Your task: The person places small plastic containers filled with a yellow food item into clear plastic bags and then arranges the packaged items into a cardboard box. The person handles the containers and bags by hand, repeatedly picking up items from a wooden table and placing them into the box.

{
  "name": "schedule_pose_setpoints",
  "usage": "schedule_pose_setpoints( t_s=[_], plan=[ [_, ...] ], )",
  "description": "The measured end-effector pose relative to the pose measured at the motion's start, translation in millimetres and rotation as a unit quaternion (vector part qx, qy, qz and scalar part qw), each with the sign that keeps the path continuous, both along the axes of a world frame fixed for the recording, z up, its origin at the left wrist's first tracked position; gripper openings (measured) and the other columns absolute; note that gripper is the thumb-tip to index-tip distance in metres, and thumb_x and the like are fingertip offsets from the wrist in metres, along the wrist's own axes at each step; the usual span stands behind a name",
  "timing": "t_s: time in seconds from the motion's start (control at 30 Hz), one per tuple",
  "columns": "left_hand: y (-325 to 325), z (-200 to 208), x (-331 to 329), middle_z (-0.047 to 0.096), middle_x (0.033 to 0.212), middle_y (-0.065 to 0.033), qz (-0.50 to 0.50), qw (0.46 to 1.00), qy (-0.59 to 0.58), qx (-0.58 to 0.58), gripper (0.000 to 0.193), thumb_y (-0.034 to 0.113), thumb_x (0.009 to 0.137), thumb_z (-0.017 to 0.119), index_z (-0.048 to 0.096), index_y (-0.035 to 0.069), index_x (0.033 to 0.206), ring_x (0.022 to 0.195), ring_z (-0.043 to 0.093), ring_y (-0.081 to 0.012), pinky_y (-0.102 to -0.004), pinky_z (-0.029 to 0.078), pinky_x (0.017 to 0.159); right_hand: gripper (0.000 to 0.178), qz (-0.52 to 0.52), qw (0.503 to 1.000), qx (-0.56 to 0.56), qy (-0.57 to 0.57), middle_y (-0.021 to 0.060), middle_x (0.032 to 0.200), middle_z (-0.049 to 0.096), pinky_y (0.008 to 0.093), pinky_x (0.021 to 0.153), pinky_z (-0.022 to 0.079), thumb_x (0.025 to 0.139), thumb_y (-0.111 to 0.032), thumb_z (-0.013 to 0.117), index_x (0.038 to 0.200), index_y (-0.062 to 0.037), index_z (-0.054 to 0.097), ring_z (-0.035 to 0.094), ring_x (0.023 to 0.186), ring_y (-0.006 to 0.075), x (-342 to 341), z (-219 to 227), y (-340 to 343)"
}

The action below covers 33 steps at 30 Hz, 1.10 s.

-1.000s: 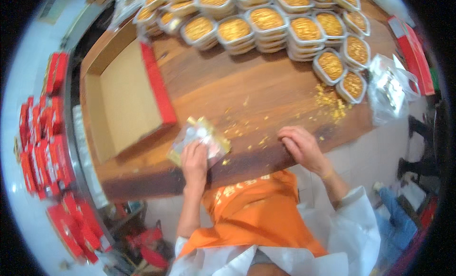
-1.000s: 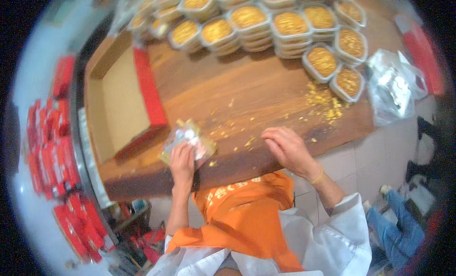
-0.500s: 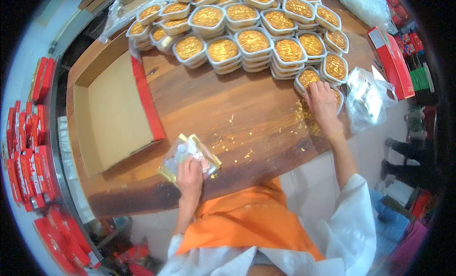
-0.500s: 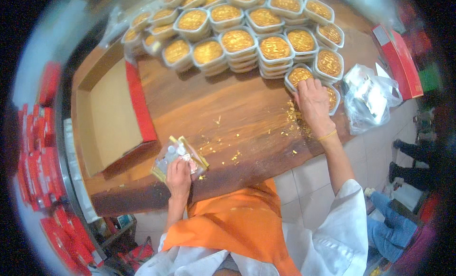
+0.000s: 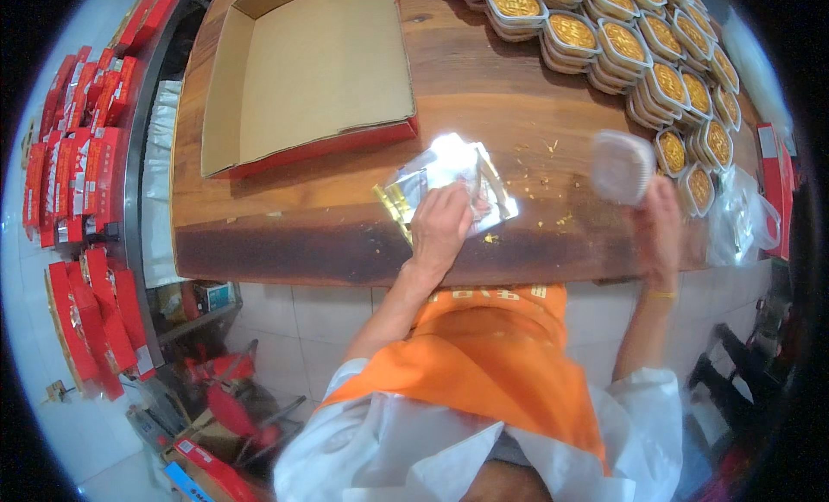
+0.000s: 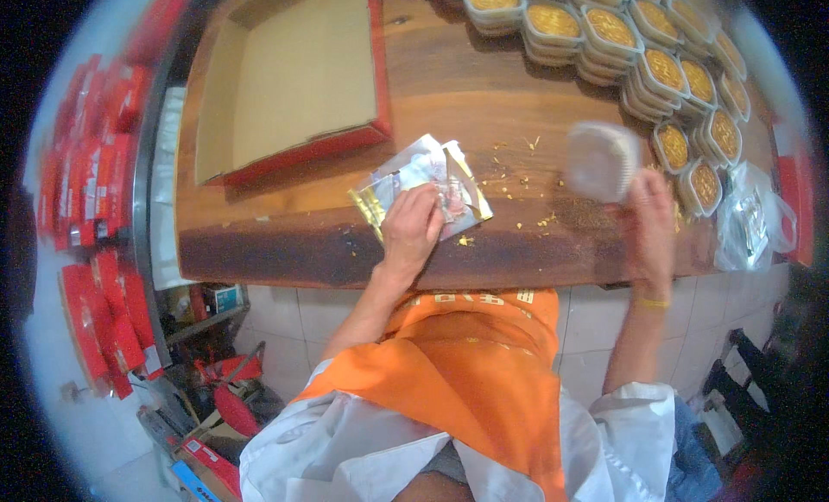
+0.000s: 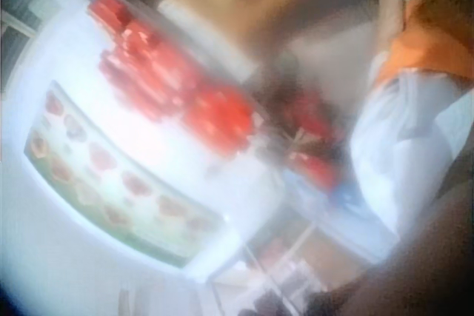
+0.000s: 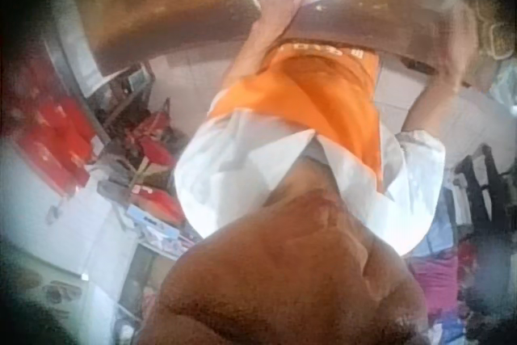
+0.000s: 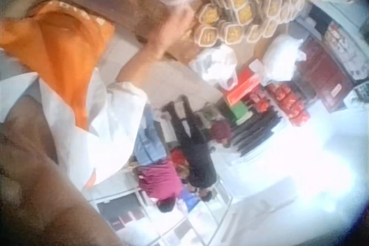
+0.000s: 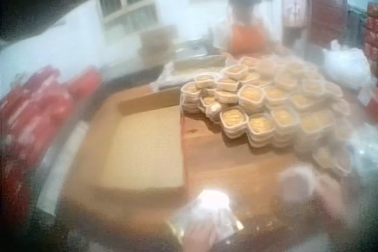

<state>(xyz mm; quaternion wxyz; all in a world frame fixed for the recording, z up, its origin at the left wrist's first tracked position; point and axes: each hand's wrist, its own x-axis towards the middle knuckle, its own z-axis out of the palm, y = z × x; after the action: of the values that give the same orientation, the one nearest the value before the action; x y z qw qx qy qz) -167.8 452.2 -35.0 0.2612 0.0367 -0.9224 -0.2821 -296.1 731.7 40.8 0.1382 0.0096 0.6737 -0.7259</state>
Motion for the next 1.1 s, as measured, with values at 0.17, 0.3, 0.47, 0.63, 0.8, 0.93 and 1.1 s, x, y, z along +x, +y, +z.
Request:
schedule_pose_setpoints(
  t_s=[0.17,0.3,0.47,0.63,0.8,0.93,1.1],
  plan=[
    [-1.7,2.7,1.1,0.060,0.093,-0.0106,0.001,1.000,-0.004,0.019,0.015,0.002,0.071,0.062,0.055,0.003,0.084,0.080,0.057,-0.0285,-0.0366,0.047,0.069,0.012,0.078,0.981,-0.142,-0.106,-0.0003,0.088,0.055,0.0223,0.061,0.049,0.093,-0.018,0.047,0.097,-0.0072,0.051,0.054,0.077,0.0078,23.9,-18.0,-88.5],
    [-0.7,1.7,-0.3,0.060,0.093,-0.0108,0.010,1.000,-0.006,0.017,0.016,0.002,0.071,0.062,0.056,0.003,0.086,0.080,0.057,-0.0287,-0.0369,0.047,0.069,0.013,0.143,0.971,-0.120,-0.146,0.0010,0.085,0.055,0.0226,0.061,0.048,0.093,-0.019,0.048,0.093,-0.0062,0.049,0.052,0.071,0.0081,32.3,-36.9,-105.6],
    [-2.7,3.6,0.7,0.059,0.095,-0.0093,-0.014,1.000,0.019,-0.009,0.019,0.003,0.069,0.063,0.057,0.005,0.087,0.081,0.057,-0.0268,-0.0365,0.046,0.068,0.014,0.155,0.969,-0.100,-0.165,0.0009,0.081,0.054,0.0212,0.059,0.046,0.092,-0.019,0.049,0.091,-0.0056,0.050,0.051,0.068,0.0074,36.8,-40.9,-103.0],
    [-8.4,37.6,-10.6,0.056,0.099,-0.0089,-0.057,0.994,0.085,-0.028,0.022,0.002,0.066,0.062,0.056,0.004,0.087,0.091,0.054,-0.0267,-0.0371,0.043,0.072,0.015,0.185,0.961,-0.113,-0.174,-0.0004,0.079,0.054,0.0209,0.058,0.043,0.092,-0.020,0.049,0.087,-0.0056,0.051,0.049,0.065,0.0069,33.7,-34.1,-104.2],
    [-10.6,60.6,-19.3,0.056,0.103,-0.0111,-0.128,0.988,0.077,0.027,0.015,0.003,0.072,0.061,0.056,0.004,0.085,0.098,0.053,-0.0297,-0.0388,0.041,0.083,0.016,0.250,0.957,-0.067,-0.128,0.0035,0.077,0.055,0.0236,0.059,0.042,0.090,-0.020,0.051,0.088,-0.0045,0.055,0.050,0.065,0.0097,34.7,-26.9,-102.9],
    [-12.5,71.8,-17.6,0.056,0.108,-0.0109,-0.120,0.965,0.102,0.211,0.011,0.002,0.079,0.057,0.054,0.003,0.090,0.103,0.050,-0.0287,-0.0363,0.039,0.088,0.022,0.395,0.831,0.197,0.338,0.0125,0.089,0.059,0.0319,0.061,0.046,0.079,-0.017,0.060,0.096,-0.0036,0.059,0.056,0.069,0.0223,38.9,14.9,-101.6],
    [-13.0,83.8,-27.2,0.057,0.109,-0.0105,-0.210,0.909,0.117,0.341,0.005,0.007,0.087,0.052,0.053,0.004,0.092,0.110,0.047,-0.0236,-0.0364,0.035,0.096,0.024,0.341,0.668,0.268,0.605,0.0065,0.094,0.060,0.0306,0.053,0.046,0.065,-0.011,0.065,0.088,-0.0067,0.058,0.057,0.068,0.0205,33.3,40.3,-108.9]
  ],
)
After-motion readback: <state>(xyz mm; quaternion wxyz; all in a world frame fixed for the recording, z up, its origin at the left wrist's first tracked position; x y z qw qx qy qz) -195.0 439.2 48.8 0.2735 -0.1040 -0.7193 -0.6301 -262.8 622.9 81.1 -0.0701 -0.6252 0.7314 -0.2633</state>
